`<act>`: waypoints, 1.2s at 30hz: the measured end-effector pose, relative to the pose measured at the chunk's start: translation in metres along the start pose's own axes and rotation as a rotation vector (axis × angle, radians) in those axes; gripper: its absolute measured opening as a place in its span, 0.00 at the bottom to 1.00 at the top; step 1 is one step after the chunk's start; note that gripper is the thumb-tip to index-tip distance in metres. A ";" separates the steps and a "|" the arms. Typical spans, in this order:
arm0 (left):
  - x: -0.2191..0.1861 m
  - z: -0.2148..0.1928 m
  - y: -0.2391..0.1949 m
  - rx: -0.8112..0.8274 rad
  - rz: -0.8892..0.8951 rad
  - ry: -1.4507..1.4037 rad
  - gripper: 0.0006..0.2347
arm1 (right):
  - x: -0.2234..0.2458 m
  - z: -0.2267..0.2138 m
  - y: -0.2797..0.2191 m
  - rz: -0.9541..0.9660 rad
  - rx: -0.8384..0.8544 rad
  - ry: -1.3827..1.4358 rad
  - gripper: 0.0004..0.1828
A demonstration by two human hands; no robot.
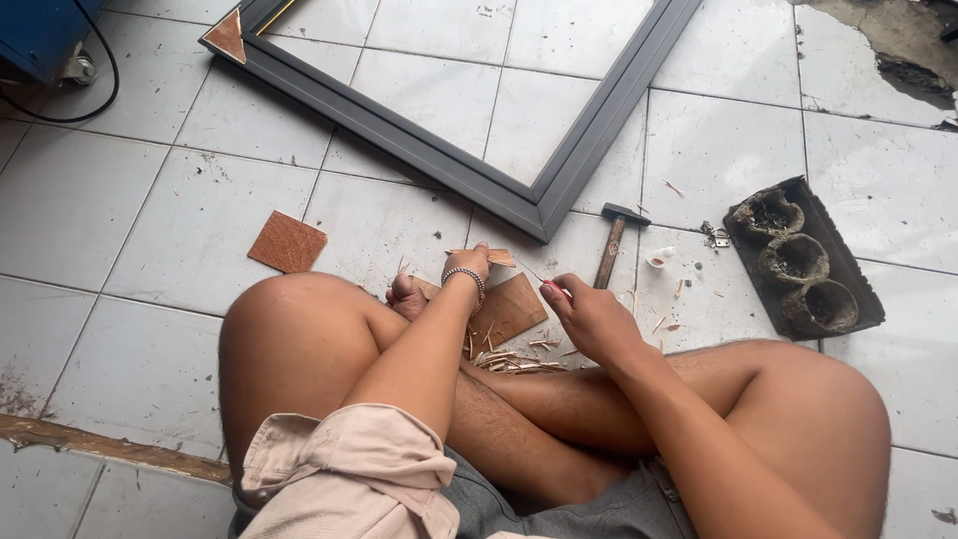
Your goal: Assembling a picture frame by trimming wooden corner pieces with a utility knife and hammering them into place.
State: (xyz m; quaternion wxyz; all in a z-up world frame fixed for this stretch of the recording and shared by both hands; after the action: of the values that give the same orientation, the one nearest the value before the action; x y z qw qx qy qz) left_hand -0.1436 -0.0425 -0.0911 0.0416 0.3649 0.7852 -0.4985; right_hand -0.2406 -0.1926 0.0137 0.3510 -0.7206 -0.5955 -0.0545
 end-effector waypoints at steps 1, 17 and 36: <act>0.003 0.005 0.018 -0.001 -0.002 -0.002 0.26 | 0.003 -0.002 -0.001 -0.002 0.002 -0.001 0.26; -0.003 -0.009 0.002 0.000 0.019 0.055 0.23 | 0.022 -0.006 -0.006 -0.080 -0.027 -0.130 0.28; -0.005 -0.006 0.001 0.031 0.039 0.070 0.23 | 0.016 0.004 0.005 -0.078 0.013 -0.186 0.31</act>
State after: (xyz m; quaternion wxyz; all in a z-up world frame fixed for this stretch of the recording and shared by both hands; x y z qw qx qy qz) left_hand -0.1378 -0.0405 -0.0868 0.0181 0.3982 0.7711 -0.4965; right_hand -0.2334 -0.1775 0.0163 0.2963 -0.6966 -0.6534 0.0028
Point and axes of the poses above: each hand's wrist, its own y-axis towards the middle knuckle, its own z-axis out of the palm, x = y × z, the point moved 4 cm from there along y, towards the middle knuckle, and after that the axes turned 6 degrees about -z, right-handed, at the moved point
